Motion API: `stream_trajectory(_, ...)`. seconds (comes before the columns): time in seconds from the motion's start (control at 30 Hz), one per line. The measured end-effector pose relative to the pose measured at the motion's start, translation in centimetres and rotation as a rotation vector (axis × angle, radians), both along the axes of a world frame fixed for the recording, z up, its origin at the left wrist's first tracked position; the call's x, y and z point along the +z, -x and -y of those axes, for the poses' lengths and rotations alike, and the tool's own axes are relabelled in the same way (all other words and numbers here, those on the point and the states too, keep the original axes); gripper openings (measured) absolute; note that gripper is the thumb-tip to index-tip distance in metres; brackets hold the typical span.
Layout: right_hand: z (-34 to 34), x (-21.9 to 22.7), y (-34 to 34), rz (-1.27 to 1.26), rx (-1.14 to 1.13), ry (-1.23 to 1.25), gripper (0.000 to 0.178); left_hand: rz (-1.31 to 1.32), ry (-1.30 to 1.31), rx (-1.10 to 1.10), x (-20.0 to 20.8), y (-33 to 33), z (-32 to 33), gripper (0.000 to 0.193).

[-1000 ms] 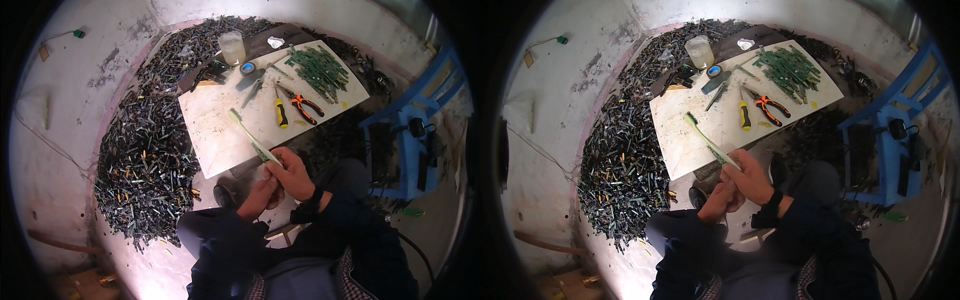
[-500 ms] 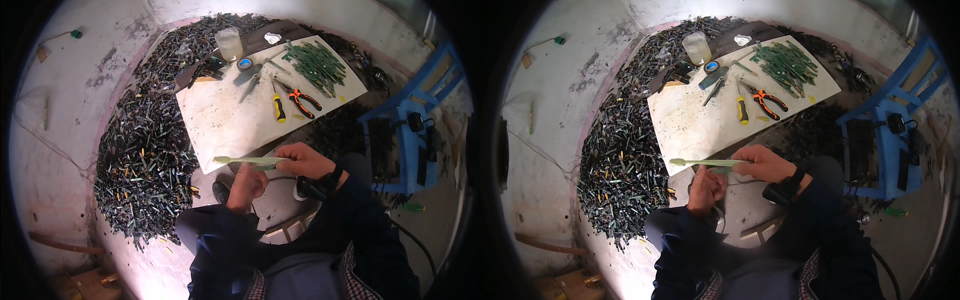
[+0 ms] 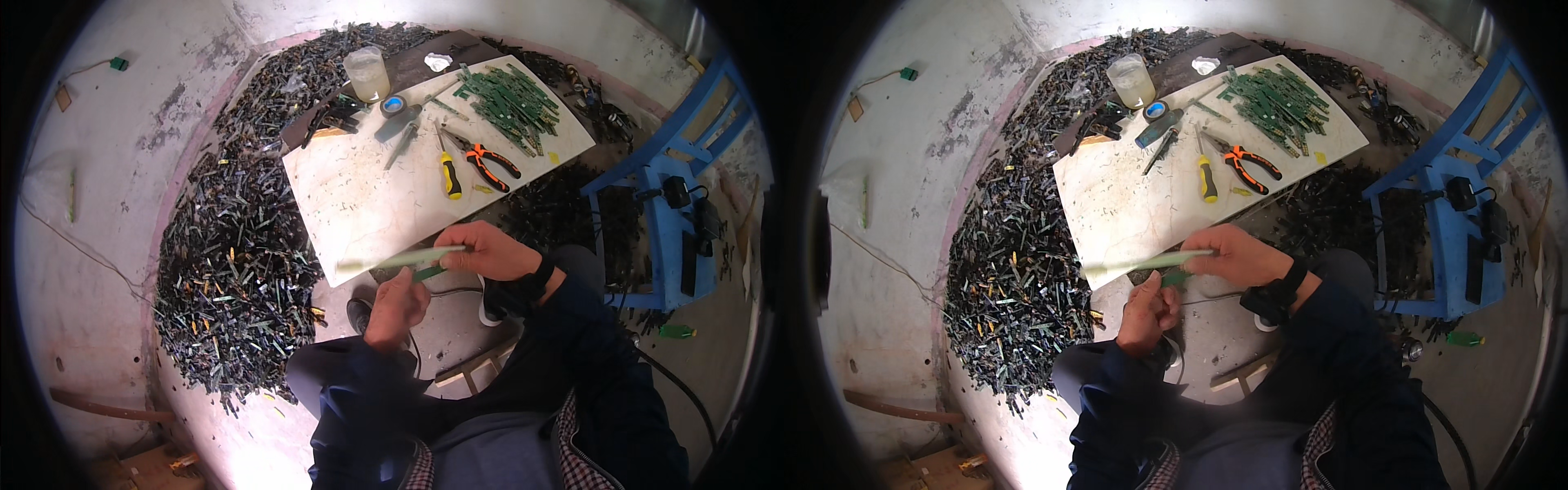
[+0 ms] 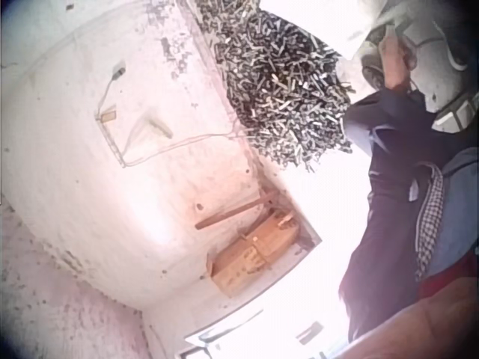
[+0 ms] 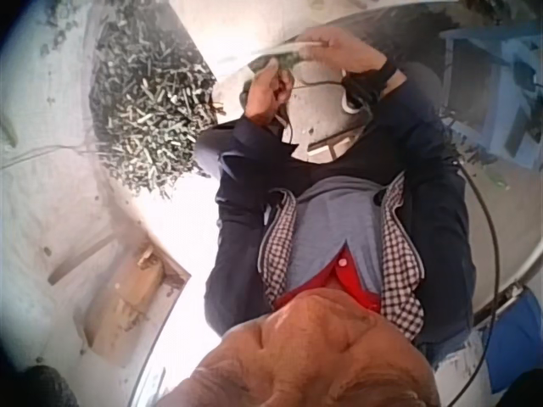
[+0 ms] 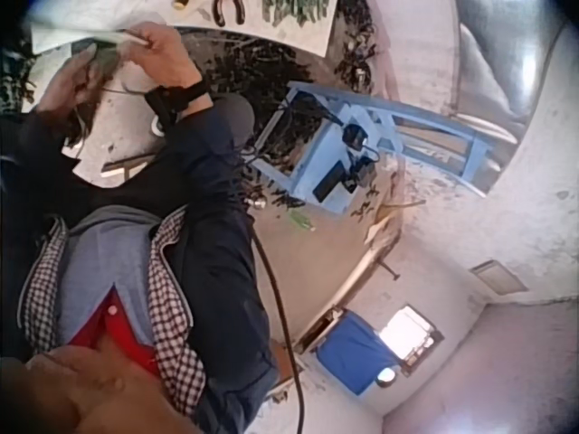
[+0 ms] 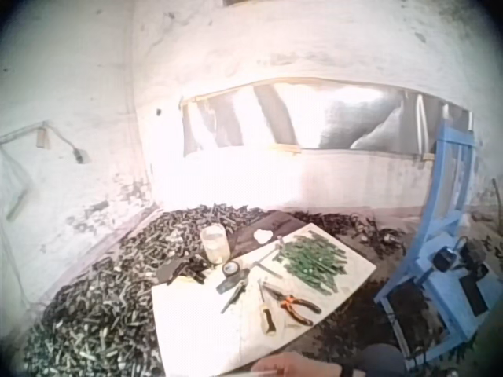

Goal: The person sits at a cluttered workbench and uses pliers and a screwdriver to strip components from small green circuit boards. They repeatedly pry off parts, place them on the table, and handle multiple boards one at a time.

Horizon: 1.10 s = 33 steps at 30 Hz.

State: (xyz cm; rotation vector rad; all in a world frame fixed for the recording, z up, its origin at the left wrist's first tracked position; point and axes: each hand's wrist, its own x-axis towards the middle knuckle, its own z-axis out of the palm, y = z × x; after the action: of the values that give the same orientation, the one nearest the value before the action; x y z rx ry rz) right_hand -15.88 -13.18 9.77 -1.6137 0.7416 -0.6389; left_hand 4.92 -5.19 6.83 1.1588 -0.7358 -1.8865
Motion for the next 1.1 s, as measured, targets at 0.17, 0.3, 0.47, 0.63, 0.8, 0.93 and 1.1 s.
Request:
stream_trajectory(0.17,-1.4,0.0,0.5,-0.071,-0.614,0.107,0.018,0.030,-0.072,0.290,-0.8,-0.6,0.3,0.042)
stream_trajectory(0.3,-5.2,-1.5,1.6,-0.039,-0.523,0.064,0.021,0.097,-0.025,0.349,-0.5,-1.4,0.6,0.044)
stream_trajectory(0.47,-7.8,-1.6,0.7,-0.084,-0.400,-0.152,0.023,0.136,-0.002,0.402,-0.9,-1.6,0.4,0.044)
stream_trajectory(0.63,-7.7,-2.5,0.1,-0.200,-0.439,0.053,0.021,0.161,0.008,0.430,-0.7,-0.7,1.0,0.046)
stream_trajectory(0.8,-7.3,-3.1,0.1,-0.053,-0.519,0.042,0.020,0.175,0.020,0.477,-2.2,-2.3,0.6,0.038)
stream_trajectory(0.93,-8.0,-4.3,-0.7,-0.278,-0.526,0.183,0.028,0.129,-0.067,0.516,-2.0,-1.5,1.0,0.037)
stream_trajectory(1.1,-8.4,-4.0,-0.5,-0.248,-0.480,0.180,0.026,0.104,-0.034,0.434,-1.8,-1.4,0.9,0.040)
